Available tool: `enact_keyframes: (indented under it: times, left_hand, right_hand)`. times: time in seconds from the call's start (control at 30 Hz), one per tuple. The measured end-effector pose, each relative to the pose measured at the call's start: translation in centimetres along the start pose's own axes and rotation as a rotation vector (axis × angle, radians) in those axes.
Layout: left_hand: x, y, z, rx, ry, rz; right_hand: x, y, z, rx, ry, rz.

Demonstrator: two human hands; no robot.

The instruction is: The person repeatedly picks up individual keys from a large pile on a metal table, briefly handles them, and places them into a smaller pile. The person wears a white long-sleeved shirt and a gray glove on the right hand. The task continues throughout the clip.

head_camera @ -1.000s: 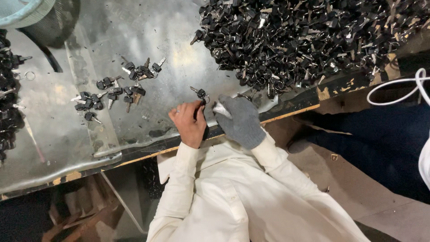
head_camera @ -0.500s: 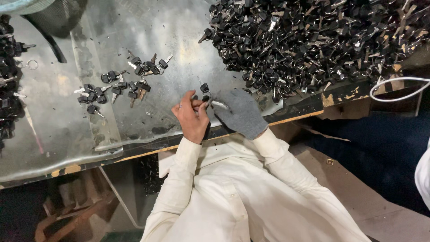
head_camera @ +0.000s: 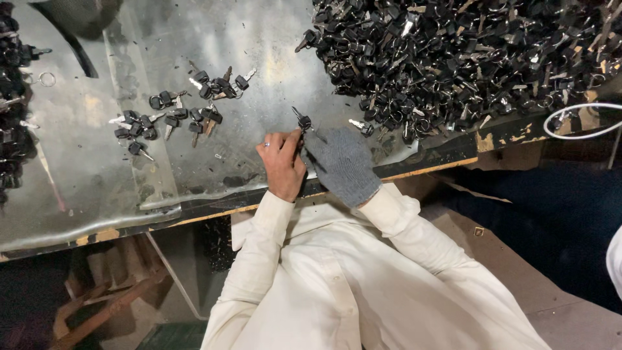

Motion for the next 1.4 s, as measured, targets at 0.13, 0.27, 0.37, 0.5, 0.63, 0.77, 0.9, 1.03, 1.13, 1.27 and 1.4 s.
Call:
enact_keyframes:
  times: [0.13, 0.27, 0.37, 0.5, 0.63, 0.77, 0.9, 1.03, 1.13, 1.27, 1.4]
  left_hand:
    - [0.3, -0.1, 0.0, 0.026, 0.024, 0.001]
    - [0.4, -0.4, -0.3, 0.044, 0.03, -0.01]
    - [0.5, -0.9, -0.2, 0.049, 0.051, 0.002]
    - [0.9, -1.9, 0.7, 0.077, 0.201, 0.069]
    - [-0.6, -1.3, 0.7, -0.007, 0.062, 0.094]
    - [-3.3, 0.0, 0.9, -0.029, 0.039, -0.036]
    - [-3.3, -1.0, 4.1, 0.281, 0.174, -0.286]
    - [-1.9, -1.8, 4.6, -0.015, -0.67, -0.408]
    - [0.3, -3.7, 3.7, -0.247, -0.966, -0.456]
    - [0.2, -5.9, 2.4, -0.327, -0.766, -0.421]
    - [-1.3, -4.0, 4.0, 0.083, -0.192, -0.162]
  right_hand:
    - [0.5, -1.1, -0.6, 0.015, -0.063, -0.031]
    - [2.1, -1.3, -0.4, 0.05, -0.086, -0.074]
    - [2.9, -0.8, 0.7, 0.104, 0.025, -0.11]
    - [3.0, -0.2, 2.6, 0.172, 0.256, -0.205]
    - [0.1, -0.6, 1.1, 0.075, 0.229, -0.07]
    - [-2.0, -3.3, -0.3, 0.081, 0.244, 0.072]
    - [-1.7, -6.0, 2.4, 0.308, 0.409, 0.195]
    - [-0.6, -6.9, 2.9, 0.336, 0.573, 0.33]
    - [0.2, -7.7, 3.3, 0.44, 0.671, 0.427]
    - [0.9, -8.5, 3.6, 0.519, 0.715, 0.392]
    - [2.8, -8.5, 5.7, 0.681, 0.768, 0.269]
Point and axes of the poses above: each hand's wrist, its own y-axis towards the middle knuckle, its own x-axis out of the palm, z = x × y, the point moved 8 cm from there along y, towards the middle knuckle, and after that the axes turned 14 degrees about -x, right-handed, at the moved point
